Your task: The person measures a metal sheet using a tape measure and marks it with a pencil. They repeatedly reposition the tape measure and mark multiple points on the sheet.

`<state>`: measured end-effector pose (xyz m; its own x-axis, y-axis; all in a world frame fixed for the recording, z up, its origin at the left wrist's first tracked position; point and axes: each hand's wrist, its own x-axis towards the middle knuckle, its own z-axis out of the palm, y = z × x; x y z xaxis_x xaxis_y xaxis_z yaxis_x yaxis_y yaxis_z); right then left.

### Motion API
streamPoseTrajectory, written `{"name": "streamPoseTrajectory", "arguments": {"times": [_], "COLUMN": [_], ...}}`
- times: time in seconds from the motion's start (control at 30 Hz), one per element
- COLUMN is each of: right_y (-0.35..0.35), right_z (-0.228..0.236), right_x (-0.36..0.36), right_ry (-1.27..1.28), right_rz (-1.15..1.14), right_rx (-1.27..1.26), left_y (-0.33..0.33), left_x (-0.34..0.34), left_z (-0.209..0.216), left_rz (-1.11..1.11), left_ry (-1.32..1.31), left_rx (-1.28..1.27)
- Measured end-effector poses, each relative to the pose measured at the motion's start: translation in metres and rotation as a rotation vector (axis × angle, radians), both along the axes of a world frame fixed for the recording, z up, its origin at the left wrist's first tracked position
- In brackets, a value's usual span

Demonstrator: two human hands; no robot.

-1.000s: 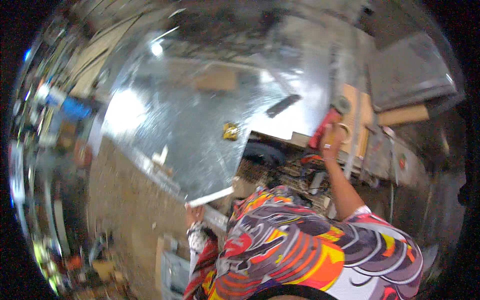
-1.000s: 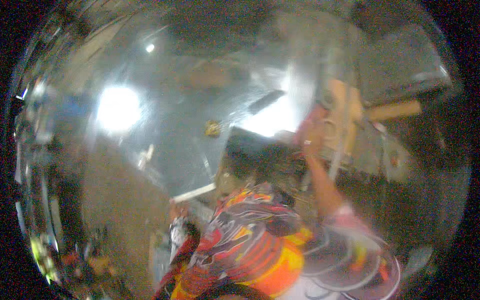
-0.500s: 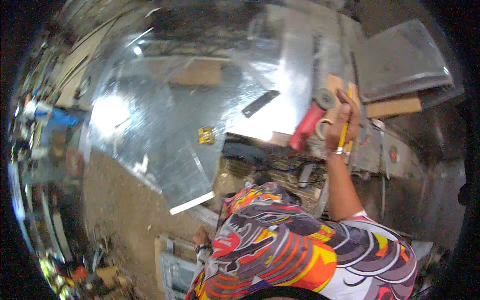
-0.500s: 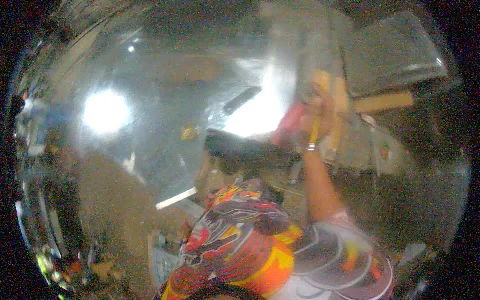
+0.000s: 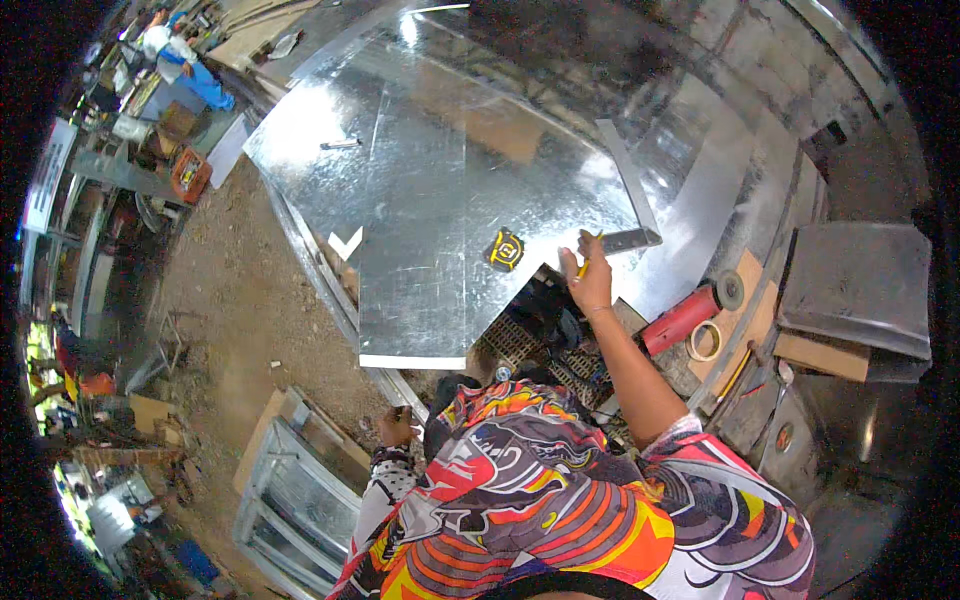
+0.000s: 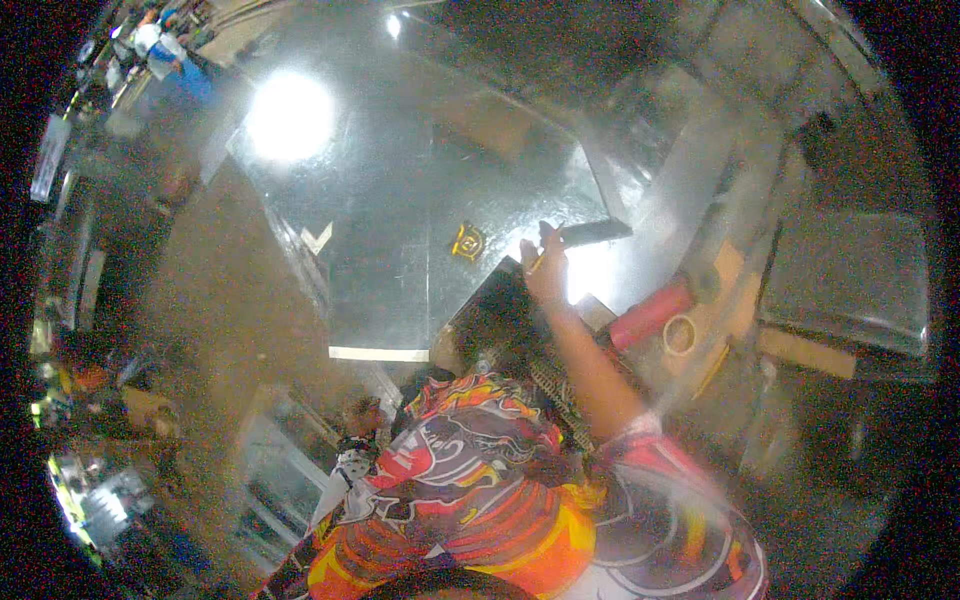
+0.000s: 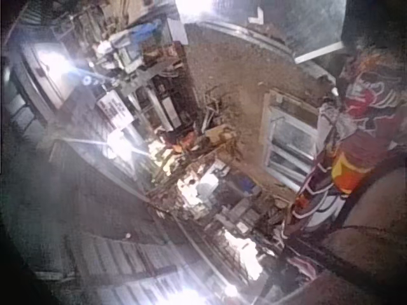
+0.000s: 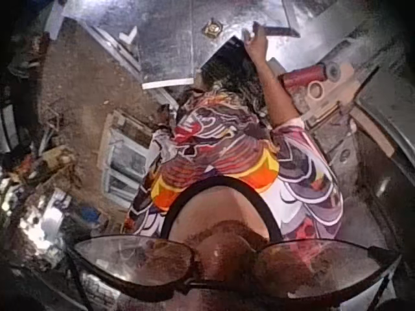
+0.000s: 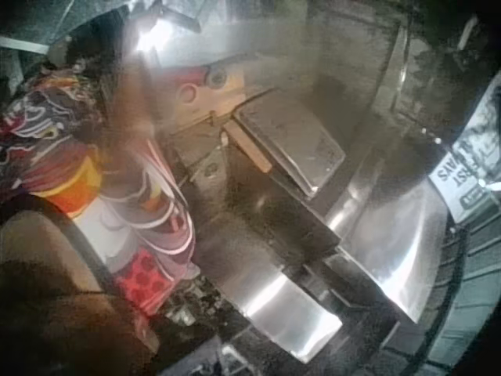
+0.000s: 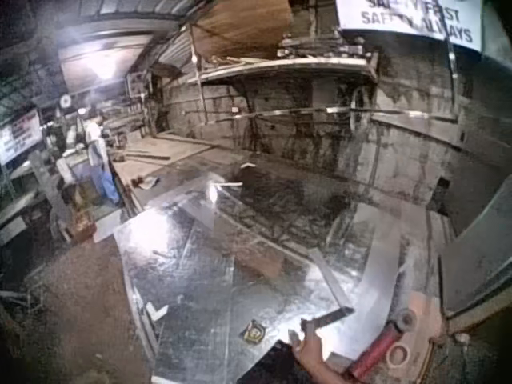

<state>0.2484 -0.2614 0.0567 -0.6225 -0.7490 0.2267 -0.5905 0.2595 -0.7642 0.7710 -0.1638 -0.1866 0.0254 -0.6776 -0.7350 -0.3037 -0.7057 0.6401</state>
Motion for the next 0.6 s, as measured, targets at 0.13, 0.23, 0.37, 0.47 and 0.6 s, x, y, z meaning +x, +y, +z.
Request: {"name": "streamPoseTrajectory", "arguments": {"times": [0.13, 0.23, 0.37, 0.47, 0.6], "right_y": [-0.049, -0.076, -0.087, -0.074, -0.062], "right_z": [-0.022, -0.038, -0.013, -0.010, 0.007], "right_x": [0.022, 0.043, 0.044, -0.010, -0.044], "right_ry": [-0.027, 0.143, 0.260, 0.173, -0.004], "right_rz": [0.078, 0.021, 0.023, -0.081, -0.006], "right_rx": [0.283, 0.329, 0.489, 0.413, 0.167], "left_y": [0.017, -0.001, 0.011, -0.004, -0.036], "left_x": [-0.003, 0.005, -0.019, -0.074, -0.127], "left_z": [0.041, 0.090, 0.127, 0.170, 0.225], "left_rz": [-0.243, -0.135, 0.138, 0.114, -0.001], "left_ry": [-0.252, -0.182, -0.068, -0.054, 0.110], "left_rx": [-0.158, -0.113, -0.081, -0.178, -0.236]}}
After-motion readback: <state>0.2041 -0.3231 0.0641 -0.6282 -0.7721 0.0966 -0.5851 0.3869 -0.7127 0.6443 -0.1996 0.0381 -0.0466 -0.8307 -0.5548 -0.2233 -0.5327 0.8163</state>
